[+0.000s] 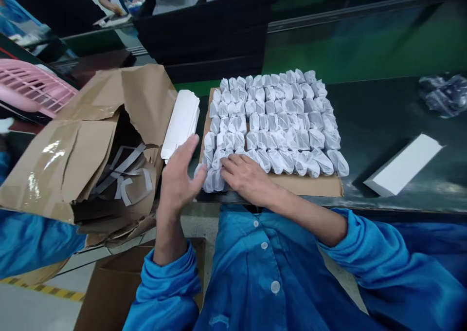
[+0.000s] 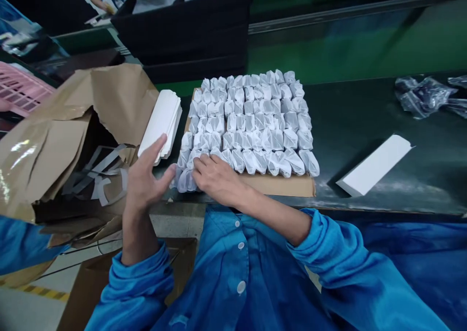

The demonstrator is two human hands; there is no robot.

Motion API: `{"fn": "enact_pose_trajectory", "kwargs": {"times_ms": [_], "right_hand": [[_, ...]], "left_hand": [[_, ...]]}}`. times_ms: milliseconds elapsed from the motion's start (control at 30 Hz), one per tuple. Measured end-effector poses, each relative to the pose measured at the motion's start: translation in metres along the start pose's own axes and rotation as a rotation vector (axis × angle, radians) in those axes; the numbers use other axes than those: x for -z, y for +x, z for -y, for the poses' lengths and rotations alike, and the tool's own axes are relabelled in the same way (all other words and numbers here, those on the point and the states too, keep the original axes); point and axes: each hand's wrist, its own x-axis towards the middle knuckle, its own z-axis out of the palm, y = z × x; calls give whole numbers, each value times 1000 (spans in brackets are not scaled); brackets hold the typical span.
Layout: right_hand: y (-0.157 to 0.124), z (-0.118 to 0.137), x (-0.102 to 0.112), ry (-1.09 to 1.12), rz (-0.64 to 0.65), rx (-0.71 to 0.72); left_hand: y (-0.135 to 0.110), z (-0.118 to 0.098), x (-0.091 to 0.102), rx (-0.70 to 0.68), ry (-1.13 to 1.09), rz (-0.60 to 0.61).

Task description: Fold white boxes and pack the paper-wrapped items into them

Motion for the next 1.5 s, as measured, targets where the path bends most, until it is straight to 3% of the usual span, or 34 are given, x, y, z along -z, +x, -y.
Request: {"fn": "enact_pose_trajectory", "kwargs": {"times_ms": [67, 167, 267, 367, 433, 533, 633, 667, 700, 733, 767, 833, 900, 967, 1000, 1067, 1133, 1167, 1267, 1333, 1400, 1500], "right_hand": [[2, 1, -1, -9, 7, -10], [-3, 7, 1, -33, -28, -47], [-14, 13, 11, -46, -124, -102], [-17, 11, 23, 85, -191, -173], [-8, 5, 28, 339, -202, -289], [22, -5, 28, 953, -189, -587], [51, -12, 27, 1406, -298, -794], [55, -14, 29, 1450, -360, -806], [53, -18, 32, 1453, -395, -786], [47, -22, 38, 1438, -371, -729], [37, -27, 45, 1419, -275, -629], [9, -37, 62, 1363, 74, -337], [-19, -41, 79, 1243, 415, -45], [-42, -34, 90, 1008, 514, 37], [-51, -26, 92, 842, 475, -11], [-65, -5, 91, 446, 316, -144], [-76, 16, 85, 112, 190, -191], [-81, 22, 82, 16, 161, -163], [-93, 26, 76, -32, 115, -11], [-99, 21, 75, 10, 84, 69], [-102, 19, 75, 54, 63, 95], [-105, 24, 75, 56, 55, 90]], "left_hand": [[25, 18, 0, 164, 73, 41], [51, 31, -18, 361, 261, 54], [59, 31, -40, 401, 316, 6], [55, 31, -48, 410, 305, -97], [50, 32, -47, 401, 287, -179], [36, 17, -41, 372, 271, -341], [10, -25, -35, 120, 208, -538], [-1, -42, -32, -38, 157, -573], [-12, -57, -26, -174, 96, -534], [-23, -70, -20, -196, 6, -521], [-34, -79, -11, -139, -83, -591], [-51, -85, 7, 101, -334, -749], [-63, -79, 20, 319, -601, -577], [-71, -71, 21, 485, -739, -241], [-75, -69, 17, 562, -749, -141], [-80, -69, 4, 682, -740, -122], [-83, -71, -7, 717, -780, -127], [-83, -72, -9, 698, -814, -64], [-81, -69, -6, 556, -883, 275], [-79, -66, -4, 468, -880, 424], [-78, -66, -6, 438, -873, 431], [-79, -71, -13, 443, -834, 324]]}}
